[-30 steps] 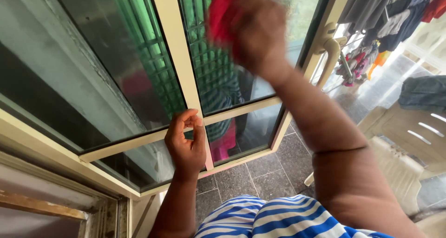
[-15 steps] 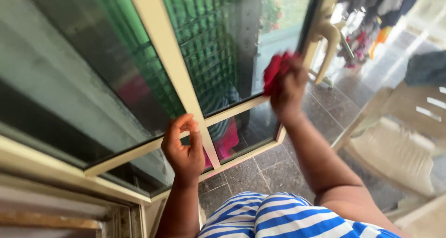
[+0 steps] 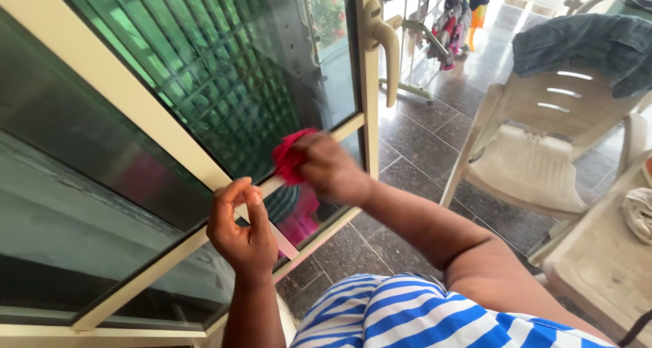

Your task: Cleaning a window pane and frame with a cloth.

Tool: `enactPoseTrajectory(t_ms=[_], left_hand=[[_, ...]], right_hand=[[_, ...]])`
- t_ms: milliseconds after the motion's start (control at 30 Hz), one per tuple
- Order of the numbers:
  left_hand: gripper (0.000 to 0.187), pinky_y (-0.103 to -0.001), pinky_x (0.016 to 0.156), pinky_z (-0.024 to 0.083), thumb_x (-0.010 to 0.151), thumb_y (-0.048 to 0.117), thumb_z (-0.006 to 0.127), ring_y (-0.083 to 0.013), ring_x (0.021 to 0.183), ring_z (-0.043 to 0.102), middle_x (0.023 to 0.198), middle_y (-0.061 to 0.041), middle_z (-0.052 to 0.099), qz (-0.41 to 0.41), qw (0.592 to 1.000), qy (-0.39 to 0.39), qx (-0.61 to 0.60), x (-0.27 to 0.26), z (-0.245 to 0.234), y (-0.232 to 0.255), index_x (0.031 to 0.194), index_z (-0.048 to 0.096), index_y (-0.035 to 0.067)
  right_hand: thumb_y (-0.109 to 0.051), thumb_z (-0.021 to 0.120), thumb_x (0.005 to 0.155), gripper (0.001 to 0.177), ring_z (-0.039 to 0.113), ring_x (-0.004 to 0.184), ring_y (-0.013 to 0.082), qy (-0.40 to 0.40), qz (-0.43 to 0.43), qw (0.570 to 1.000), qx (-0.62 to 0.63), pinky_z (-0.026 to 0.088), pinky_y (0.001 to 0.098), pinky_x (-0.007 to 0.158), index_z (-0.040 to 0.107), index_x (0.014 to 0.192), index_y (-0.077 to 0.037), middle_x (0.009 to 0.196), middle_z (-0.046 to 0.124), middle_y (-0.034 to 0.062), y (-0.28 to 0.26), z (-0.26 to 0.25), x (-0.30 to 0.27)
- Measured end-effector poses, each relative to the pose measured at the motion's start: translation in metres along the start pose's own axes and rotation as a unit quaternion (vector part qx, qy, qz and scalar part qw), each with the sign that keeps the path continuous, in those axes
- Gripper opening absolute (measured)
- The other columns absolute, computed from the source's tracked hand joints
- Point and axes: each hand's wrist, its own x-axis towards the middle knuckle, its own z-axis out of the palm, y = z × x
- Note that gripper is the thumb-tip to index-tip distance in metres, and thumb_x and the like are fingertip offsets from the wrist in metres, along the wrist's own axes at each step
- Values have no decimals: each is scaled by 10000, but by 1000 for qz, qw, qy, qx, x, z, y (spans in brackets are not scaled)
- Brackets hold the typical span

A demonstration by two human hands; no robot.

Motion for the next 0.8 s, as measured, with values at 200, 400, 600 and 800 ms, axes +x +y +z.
enactPoseTrajectory(t_ms=[200, 400, 600, 800], left_hand=[[130, -305, 849, 564, 1053, 71, 603, -176, 894, 690, 967, -75, 686, -30, 999, 31, 21, -10, -21, -5, 1150, 650, -1], [141, -301, 829, 556, 1044, 58, 600, -183, 893, 684, 975, -94, 678, -29, 998, 33, 38, -15, -31, -4, 1161, 647, -6], [148, -298, 826, 558, 1044, 61, 604, -178, 911, 697, 985, -90, 684, -41, 997, 51, 44, -17, -38, -6, 1168, 649, -7], [158, -298, 830, 544, 1024, 47, 622, -177, 895, 679, 976, -88, 692, -46, 997, 52, 35, -15, -31, -15, 1169, 657, -6]], right_hand=[[8, 780, 813, 327, 544, 1281, 455, 175, 157, 970, -53, 477, 499, 1068, 620, 1096, 33, 1338, 542, 242, 35, -19, 12], [78, 729, 951, 270, 586, 1326, 417, 276, 172, 936, -138, 544, 451, 1084, 605, 1162, -35, 1416, 538, 213, 69, -43, 75], [97, 586, 912, 413, 535, 1344, 461, 331, 148, 920, -149, 505, 472, 1117, 586, 1306, -26, 1448, 499, 241, 85, -62, 139], [6, 700, 957, 347, 620, 1144, 399, 354, 167, 906, -163, 529, 450, 895, 595, 1268, -106, 1261, 577, 171, 62, -17, 187]])
